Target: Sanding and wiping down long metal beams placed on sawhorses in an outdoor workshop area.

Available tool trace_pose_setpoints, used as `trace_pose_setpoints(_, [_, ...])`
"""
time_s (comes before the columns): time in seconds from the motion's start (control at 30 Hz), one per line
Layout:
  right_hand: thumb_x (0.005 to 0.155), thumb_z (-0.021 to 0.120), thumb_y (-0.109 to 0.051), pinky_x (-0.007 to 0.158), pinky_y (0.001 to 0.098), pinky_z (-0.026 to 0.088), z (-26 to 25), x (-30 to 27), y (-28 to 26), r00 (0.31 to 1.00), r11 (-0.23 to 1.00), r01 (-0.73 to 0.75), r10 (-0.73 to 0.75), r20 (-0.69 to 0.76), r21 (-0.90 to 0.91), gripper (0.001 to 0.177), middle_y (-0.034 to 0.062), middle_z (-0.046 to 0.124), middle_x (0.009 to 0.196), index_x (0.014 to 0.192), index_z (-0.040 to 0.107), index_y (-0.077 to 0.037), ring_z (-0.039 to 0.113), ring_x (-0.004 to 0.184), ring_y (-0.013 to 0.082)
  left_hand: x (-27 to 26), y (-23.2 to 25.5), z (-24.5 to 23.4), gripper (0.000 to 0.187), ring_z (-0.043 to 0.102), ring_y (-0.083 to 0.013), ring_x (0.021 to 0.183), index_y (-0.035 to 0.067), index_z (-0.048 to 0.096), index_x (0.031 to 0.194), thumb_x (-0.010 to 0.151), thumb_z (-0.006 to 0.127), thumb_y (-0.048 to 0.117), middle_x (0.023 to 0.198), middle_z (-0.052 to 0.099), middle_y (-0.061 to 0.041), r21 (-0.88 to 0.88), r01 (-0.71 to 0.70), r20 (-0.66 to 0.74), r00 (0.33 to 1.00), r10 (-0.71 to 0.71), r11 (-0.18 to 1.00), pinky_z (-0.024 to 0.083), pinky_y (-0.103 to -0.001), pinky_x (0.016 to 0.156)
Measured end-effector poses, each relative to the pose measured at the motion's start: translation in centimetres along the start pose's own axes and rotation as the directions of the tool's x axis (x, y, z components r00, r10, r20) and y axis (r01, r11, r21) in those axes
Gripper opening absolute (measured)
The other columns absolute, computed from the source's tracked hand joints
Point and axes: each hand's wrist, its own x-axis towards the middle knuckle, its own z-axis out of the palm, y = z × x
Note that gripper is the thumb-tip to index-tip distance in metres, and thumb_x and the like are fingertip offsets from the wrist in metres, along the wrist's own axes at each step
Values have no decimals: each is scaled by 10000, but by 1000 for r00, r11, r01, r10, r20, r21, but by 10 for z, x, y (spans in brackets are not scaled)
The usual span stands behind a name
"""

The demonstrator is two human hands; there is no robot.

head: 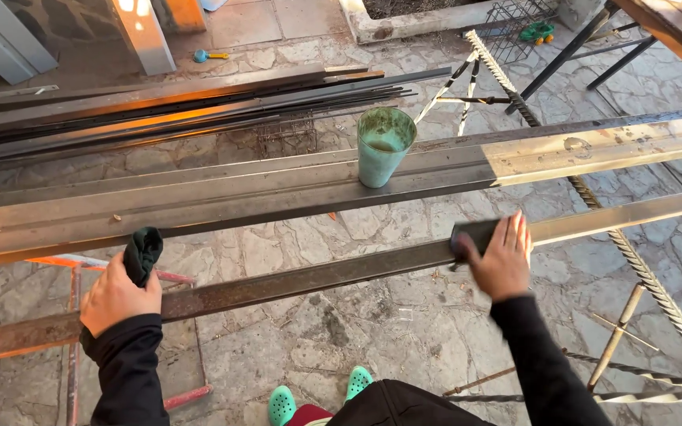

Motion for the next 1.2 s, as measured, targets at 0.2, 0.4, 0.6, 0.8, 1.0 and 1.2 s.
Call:
trace_pose_setpoints(0.2, [894, 122, -867, 1277, 446, -31, 20, -20, -46, 986, 981, 150, -139, 94, -123, 1183, 279, -82, 1699, 1599, -25, 71, -55, 1590, 377, 1, 0, 0, 520, 748, -255, 936, 162, 710, 1284, 835, 774, 418, 1026, 790, -33, 39, -8, 16, 1000, 7, 999, 560, -407, 826])
trace_pose_setpoints(0.4, [805, 133, -908, 1273, 457, 37, -7, -2, -29, 991, 996, -78, 72, 115, 43, 1258, 255, -64, 1710, 1612, 5, 48, -2, 1604, 339, 4, 4, -12, 444, 744, -262, 981, 172, 722, 1228, 835, 793, 366, 1058, 793, -18, -36, -4, 31, 999, 5, 999, 568, -411, 863])
trace_pose_setpoints(0.6, [899, 457, -827, 1220, 565, 298, 65, -64, -114, 843, 883, 435, -468, -266, -177, 1117, 387, 407, 1553, 1510, 423, 107, 401, 1452, 528, -3, -6, 20, 609, 757, -172, 958, 221, 715, 1251, 688, 834, 421, 1008, 767, 39, 24, -1, -104, 995, 3, 1000, 561, -315, 854])
trace_pose_setpoints(0.8, [875, 486, -806, 1284, 523, 233, 54, -56, -68, 881, 921, 318, -374, -290, -223, 1133, 358, 384, 1588, 1550, 375, 97, 347, 1517, 457, 0, -7, 20, 619, 740, -130, 1004, 228, 688, 1268, 704, 813, 452, 1055, 755, 63, 13, -8, -97, 995, 10, 1000, 551, -284, 887])
trace_pose_setpoints(1.0, [819, 455, -948, 1263, 533, 207, 73, -103, -193, 860, 868, 489, -496, -119, -85, 1283, 357, 287, 1625, 1579, 296, 73, 294, 1517, 480, 1, -9, 16, 708, 734, -163, 1043, 184, 677, 1311, 670, 859, 423, 1121, 759, 23, -56, -52, -58, 997, 48, 997, 556, -304, 922])
trace_pose_setpoints(1.2, [897, 235, -851, 1275, 431, -34, 44, -89, -169, 952, 947, 305, -301, 50, -103, 1179, 256, -72, 1705, 1615, -48, 40, -54, 1594, 339, 7, -6, -24, 579, 705, -260, 1125, 119, 639, 1391, 820, 719, 169, 1225, 756, -51, -335, -78, -61, 996, 61, 939, 521, -415, 1025])
